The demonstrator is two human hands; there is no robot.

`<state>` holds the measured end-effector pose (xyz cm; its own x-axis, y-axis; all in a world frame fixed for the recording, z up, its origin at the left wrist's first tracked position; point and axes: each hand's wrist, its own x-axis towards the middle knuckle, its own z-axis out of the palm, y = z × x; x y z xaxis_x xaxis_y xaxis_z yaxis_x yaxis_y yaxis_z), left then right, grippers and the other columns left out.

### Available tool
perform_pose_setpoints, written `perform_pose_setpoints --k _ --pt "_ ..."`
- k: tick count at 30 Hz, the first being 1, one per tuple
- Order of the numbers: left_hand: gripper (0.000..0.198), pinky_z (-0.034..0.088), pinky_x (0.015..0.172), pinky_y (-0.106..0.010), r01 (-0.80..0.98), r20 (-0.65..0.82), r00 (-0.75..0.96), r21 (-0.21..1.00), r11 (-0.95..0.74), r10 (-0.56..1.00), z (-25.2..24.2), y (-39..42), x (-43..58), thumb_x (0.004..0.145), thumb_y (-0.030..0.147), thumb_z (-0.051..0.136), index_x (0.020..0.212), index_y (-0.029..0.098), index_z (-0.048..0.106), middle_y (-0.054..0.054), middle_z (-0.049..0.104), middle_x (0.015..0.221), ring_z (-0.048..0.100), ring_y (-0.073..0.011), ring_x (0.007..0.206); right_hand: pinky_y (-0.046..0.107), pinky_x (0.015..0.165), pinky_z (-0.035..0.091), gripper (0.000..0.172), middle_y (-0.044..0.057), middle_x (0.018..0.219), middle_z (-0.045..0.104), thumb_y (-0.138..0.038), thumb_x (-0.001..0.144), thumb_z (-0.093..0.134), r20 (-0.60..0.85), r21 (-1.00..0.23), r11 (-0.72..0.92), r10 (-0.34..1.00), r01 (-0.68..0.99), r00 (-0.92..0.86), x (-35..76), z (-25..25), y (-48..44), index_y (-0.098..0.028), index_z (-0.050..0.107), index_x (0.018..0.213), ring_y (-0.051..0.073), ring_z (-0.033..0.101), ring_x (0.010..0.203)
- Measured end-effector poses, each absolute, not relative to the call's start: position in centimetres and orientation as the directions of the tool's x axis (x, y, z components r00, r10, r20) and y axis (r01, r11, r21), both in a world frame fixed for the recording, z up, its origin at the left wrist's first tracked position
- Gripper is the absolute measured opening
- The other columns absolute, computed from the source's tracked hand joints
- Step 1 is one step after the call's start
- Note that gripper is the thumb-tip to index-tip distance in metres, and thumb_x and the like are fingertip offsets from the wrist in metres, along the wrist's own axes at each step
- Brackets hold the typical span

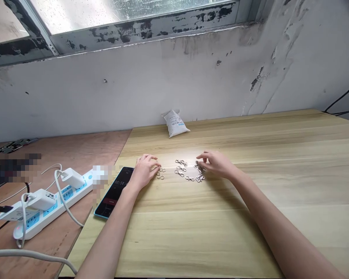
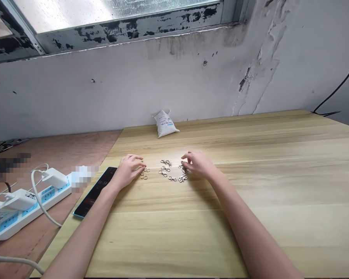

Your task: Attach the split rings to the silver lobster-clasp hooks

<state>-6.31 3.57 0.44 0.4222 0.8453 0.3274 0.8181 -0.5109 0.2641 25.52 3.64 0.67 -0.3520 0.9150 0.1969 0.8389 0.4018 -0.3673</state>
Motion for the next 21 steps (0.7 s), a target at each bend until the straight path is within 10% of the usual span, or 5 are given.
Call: perform_pose_setpoints --k 13,21 --pt "0.009 0.042 0.089 -0.04 0.739 0.401 0.277 0.492 -0.46 0.873 0.8 2.7 -4.2 0.083 0.025 0.062 0.084 0.023 0.07 -0.003 0.072 0.087 0.061 -0.0228 0.091 0.031 0.07 0.035 0.026 0.008 0.088 0.069 -0.021 0.094 0.048 0.258 -0.116 0.466 0.867 0.877 -0.426 23.9 -0.4 3.6 -0.018 0.07 0.081 0.018 0.06 0.073" --pt "0.013 0.045 0.083 -0.037 0.69 0.406 0.296 0.535 -0.488 0.865 0.3 2.6 -3.7 0.086 0.027 0.062 0.088 0.025 0.074 -0.003 0.074 0.087 0.062 -0.0218 0.088 0.031 0.069 0.033 0.028 0.008 0.086 0.07 -0.019 0.093 0.049 0.258 -0.164 0.428 0.888 0.889 -0.38 24.0 -1.0 4.3 -0.019 0.072 0.078 0.018 0.059 0.071"
